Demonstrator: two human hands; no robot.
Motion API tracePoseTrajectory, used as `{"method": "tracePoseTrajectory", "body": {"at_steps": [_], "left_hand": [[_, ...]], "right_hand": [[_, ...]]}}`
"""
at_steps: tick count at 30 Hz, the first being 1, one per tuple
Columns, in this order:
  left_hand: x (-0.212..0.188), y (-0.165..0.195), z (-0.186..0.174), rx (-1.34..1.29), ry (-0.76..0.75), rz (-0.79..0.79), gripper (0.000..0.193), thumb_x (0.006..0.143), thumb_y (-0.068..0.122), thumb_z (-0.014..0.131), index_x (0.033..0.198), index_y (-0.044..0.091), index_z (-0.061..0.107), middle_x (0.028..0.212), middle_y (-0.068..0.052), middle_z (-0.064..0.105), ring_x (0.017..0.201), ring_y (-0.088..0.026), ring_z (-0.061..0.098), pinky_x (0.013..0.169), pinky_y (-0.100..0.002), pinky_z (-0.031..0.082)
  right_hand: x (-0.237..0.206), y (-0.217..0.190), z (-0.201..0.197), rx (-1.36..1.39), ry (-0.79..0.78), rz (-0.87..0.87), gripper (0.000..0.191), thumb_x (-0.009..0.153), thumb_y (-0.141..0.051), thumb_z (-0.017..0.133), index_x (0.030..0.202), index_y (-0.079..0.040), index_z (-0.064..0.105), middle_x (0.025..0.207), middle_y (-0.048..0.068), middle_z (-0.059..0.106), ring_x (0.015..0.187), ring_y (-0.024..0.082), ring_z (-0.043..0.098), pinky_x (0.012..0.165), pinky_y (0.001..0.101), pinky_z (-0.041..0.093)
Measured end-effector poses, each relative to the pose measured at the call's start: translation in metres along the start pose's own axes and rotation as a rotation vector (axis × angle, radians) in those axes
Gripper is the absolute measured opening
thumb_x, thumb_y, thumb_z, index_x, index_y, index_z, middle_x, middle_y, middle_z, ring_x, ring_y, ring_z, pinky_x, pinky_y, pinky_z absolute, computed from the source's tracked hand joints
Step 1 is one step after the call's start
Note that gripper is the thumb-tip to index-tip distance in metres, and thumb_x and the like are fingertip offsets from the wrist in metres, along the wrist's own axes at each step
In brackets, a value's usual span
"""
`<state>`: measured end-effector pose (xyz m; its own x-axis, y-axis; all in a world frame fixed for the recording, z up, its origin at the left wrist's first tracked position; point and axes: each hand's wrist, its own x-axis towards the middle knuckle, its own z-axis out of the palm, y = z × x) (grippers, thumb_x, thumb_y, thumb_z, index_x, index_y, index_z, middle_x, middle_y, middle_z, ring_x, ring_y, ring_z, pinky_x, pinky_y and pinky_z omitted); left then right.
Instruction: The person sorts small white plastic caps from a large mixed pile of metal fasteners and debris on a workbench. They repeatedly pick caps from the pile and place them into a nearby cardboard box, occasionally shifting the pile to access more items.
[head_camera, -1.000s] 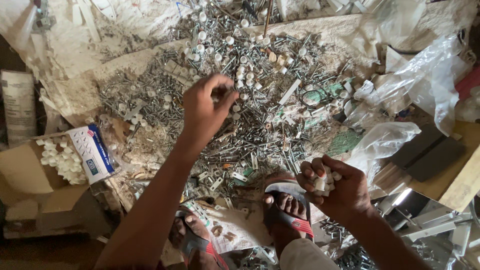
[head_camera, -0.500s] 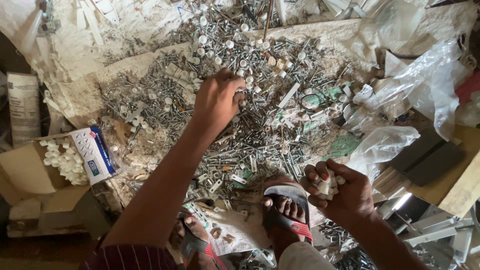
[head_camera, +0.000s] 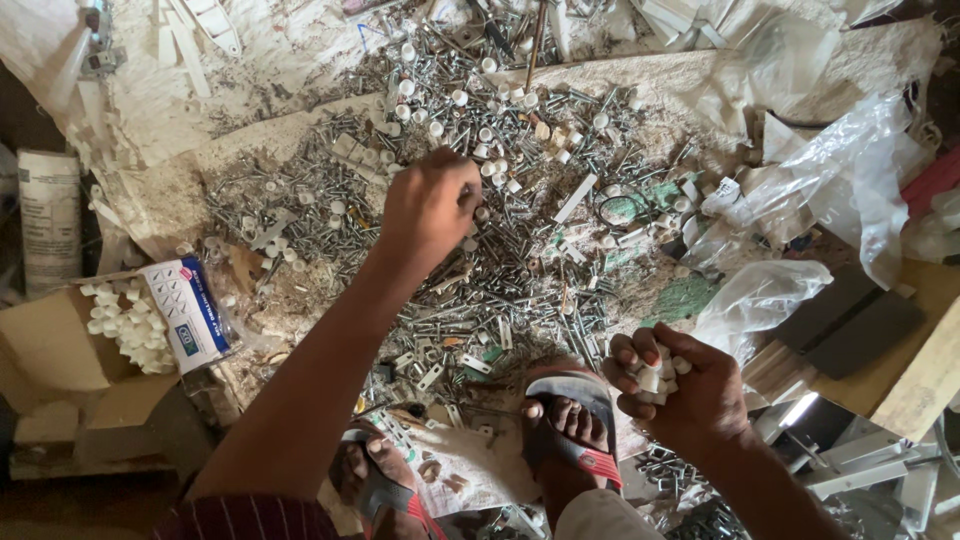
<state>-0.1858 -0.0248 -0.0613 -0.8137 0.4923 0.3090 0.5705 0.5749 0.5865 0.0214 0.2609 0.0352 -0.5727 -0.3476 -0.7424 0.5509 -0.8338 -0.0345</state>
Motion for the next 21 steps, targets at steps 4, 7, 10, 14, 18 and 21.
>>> {"method": "tracePoseTrajectory", "body": {"at_steps": [4,7,10,14,18,21], "left_hand": [[0.011,0.013,-0.027,-0.383,0.116,-0.215,0.012,0.093,0.003,0.081,0.091,0.003,0.070,0.084,-0.008,0.074,0.064,-0.014,0.070,0.050,-0.024,0.056],[0.008,0.039,-0.062,-0.673,0.073,-0.428,0.019,0.091,0.009,0.079,0.107,0.003,0.071,0.086,-0.007,0.075,0.068,-0.011,0.074,0.058,-0.024,0.060],[-0.012,0.074,-0.096,-0.783,-0.039,-0.961,0.019,0.090,0.012,0.075,0.107,0.005,0.077,0.085,-0.008,0.077,0.072,-0.013,0.075,0.064,-0.022,0.067],[-0.038,0.121,-0.102,-0.799,-0.123,-0.995,0.018,0.087,0.011,0.077,0.105,0.008,0.078,0.094,-0.009,0.080,0.078,-0.015,0.078,0.070,-0.028,0.067],[-0.056,0.183,-0.081,-0.727,-0.055,-0.438,0.015,0.089,0.013,0.084,0.102,0.013,0.075,0.096,-0.007,0.079,0.080,-0.014,0.077,0.067,-0.029,0.067],[-0.061,0.230,-0.078,-0.537,-0.153,-0.479,0.018,0.084,0.016,0.083,0.101,0.011,0.078,0.099,-0.009,0.073,0.083,-0.020,0.074,0.068,-0.035,0.064]], "right_hand": [[-0.001,0.000,0.000,-0.007,-0.013,-0.013,0.037,0.100,-0.033,0.048,0.075,-0.006,0.052,0.082,0.009,0.053,0.071,0.022,0.053,0.046,0.0302,0.043],[-0.001,0.000,0.000,-0.021,-0.004,-0.028,0.038,0.101,-0.033,0.048,0.075,-0.006,0.052,0.081,0.009,0.053,0.070,0.022,0.053,0.046,0.0310,0.044],[0.001,0.001,0.001,-0.013,-0.032,-0.022,0.039,0.101,-0.033,0.047,0.075,-0.006,0.052,0.081,0.010,0.053,0.069,0.022,0.053,0.046,0.0307,0.045],[0.003,0.003,0.007,0.012,-0.016,-0.012,0.038,0.100,-0.033,0.047,0.074,-0.006,0.053,0.080,0.010,0.053,0.068,0.022,0.054,0.046,0.0299,0.045],[0.009,0.011,0.015,-0.059,0.055,0.048,0.038,0.100,-0.034,0.047,0.076,-0.005,0.056,0.079,0.009,0.057,0.070,0.022,0.057,0.050,0.0318,0.049],[0.014,0.023,0.018,-0.529,0.226,-0.002,0.027,0.098,-0.028,0.047,0.097,-0.006,0.064,0.092,0.011,0.064,0.083,0.021,0.061,0.077,0.0281,0.056]]}}
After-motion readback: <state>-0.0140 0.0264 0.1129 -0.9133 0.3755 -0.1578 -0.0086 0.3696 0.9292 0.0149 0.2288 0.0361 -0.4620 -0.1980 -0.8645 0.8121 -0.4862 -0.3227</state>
